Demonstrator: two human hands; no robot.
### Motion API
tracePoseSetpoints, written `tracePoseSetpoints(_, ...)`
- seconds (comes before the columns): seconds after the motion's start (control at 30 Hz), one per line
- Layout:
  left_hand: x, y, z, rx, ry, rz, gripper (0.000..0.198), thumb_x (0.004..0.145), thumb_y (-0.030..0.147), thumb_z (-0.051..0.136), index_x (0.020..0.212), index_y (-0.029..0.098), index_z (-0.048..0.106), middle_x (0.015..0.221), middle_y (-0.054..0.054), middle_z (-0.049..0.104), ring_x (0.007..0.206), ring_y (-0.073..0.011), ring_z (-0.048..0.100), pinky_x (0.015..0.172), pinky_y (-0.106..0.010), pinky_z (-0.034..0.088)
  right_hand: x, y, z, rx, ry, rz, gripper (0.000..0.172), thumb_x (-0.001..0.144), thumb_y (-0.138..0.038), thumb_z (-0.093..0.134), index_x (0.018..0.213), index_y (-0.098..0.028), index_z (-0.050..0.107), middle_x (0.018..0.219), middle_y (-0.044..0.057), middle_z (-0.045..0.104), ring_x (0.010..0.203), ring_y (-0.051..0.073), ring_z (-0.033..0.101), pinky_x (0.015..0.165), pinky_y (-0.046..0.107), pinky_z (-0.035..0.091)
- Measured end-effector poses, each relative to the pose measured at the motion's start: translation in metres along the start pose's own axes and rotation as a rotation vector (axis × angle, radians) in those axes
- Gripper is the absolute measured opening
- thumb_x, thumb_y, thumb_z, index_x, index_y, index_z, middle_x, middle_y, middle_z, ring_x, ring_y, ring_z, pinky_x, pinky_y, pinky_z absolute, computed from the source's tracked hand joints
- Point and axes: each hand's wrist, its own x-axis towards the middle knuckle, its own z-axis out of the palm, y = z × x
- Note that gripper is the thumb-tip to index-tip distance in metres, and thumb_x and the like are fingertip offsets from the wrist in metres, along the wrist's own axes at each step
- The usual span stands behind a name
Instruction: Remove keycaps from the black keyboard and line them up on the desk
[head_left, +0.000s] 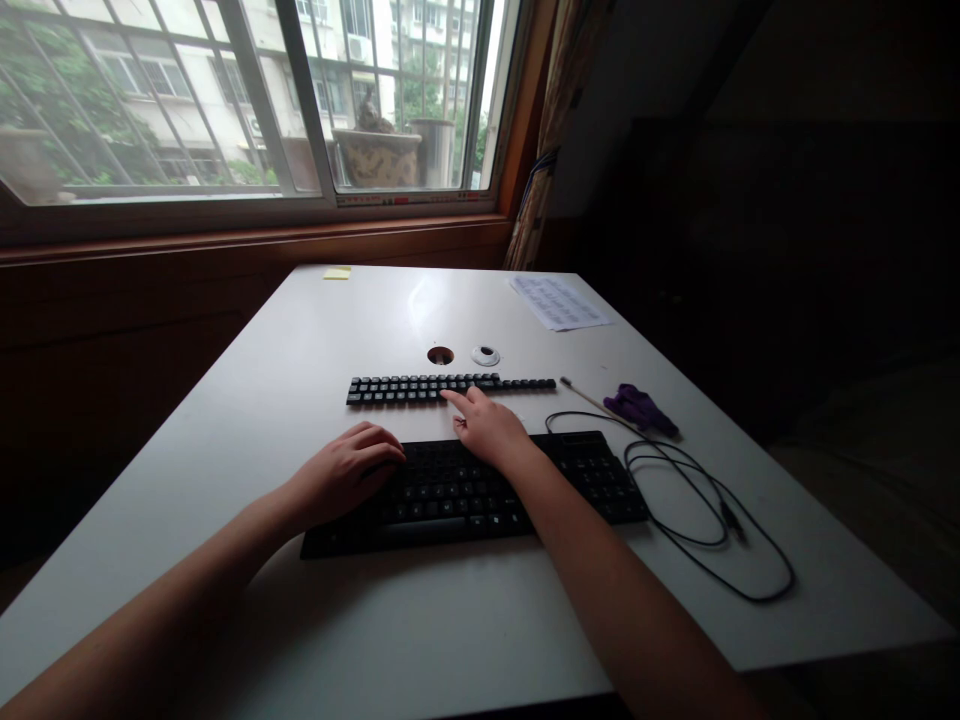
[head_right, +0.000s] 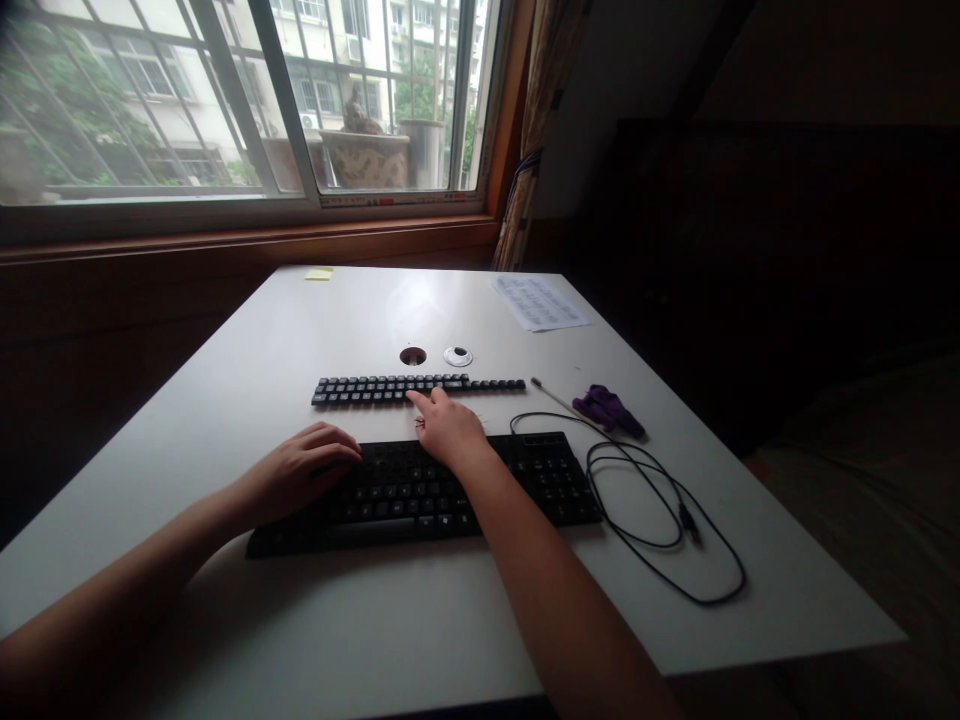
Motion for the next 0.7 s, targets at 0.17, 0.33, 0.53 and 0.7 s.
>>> tracePoseSetpoints(0.17, 0.0005, 0.0003, 0.0002, 0.000, 0.019, 0.012, 0.020, 0.096, 0.018, 0.051, 0.107, 0.021, 0.067, 0.106, -0.009, 0.067, 0.097, -0.0210, 0.060, 0.088, -0.037, 0.053, -0.0020, -0.0022, -0.0024, -0.004, 0.005, -0.028, 0.053, 0.096, -0.034, 0.043, 0.149, -0.036, 0.037, 0.126, 0.006, 0.058, 0.095, 0.023, 0.064, 0.079, 0.034, 0.049)
tracePoseSetpoints(0.33, 0.0005, 0.0007, 0.0003, -0.003, 0.015, 0.014, 0.021, 0.096, 0.017, 0.051, 0.108, 0.022, 0.067, 0.107, -0.009, 0.066, 0.099, -0.0215, 0.060, 0.088, -0.037, 0.052, -0.0014, -0.0019, -0.0021, 0.013, -0.021, -0.080, 0.047, 0.099, -0.036, 0.041, 0.145, -0.037, 0.044, 0.123, 0.005, 0.059, 0.096, 0.022, 0.063, 0.079, 0.032, 0.048)
tracePoseSetpoints(0.53, -0.0002, -0.0003, 0.0007, 0.002, -0.010, -0.001, 0.021, 0.095, 0.014, 0.052, 0.108, 0.022, 0.066, 0.109, -0.008, 0.065, 0.101, -0.0216, 0.059, 0.089, -0.037, 0.051, 0.0005, -0.0006, 0.0009, -0.008, -0.020, -0.101, 0.047, 0.098, -0.036, 0.042, 0.145, -0.037, 0.045, 0.121, 0.005, 0.058, 0.094, 0.022, 0.064, 0.075, 0.032, 0.048)
tracePoseSetpoints(0.7, 0.0004, -0.0004, 0.0010, 0.000, -0.009, -0.008, 0.020, 0.095, 0.015, 0.053, 0.108, 0.022, 0.066, 0.109, -0.008, 0.065, 0.100, -0.0211, 0.059, 0.089, -0.036, 0.051, 0.0007, -0.0012, 0.0005, -0.008, -0.041, -0.090, 0.048, 0.098, -0.036, 0.041, 0.146, -0.037, 0.043, 0.123, 0.006, 0.057, 0.096, 0.022, 0.064, 0.077, 0.032, 0.048)
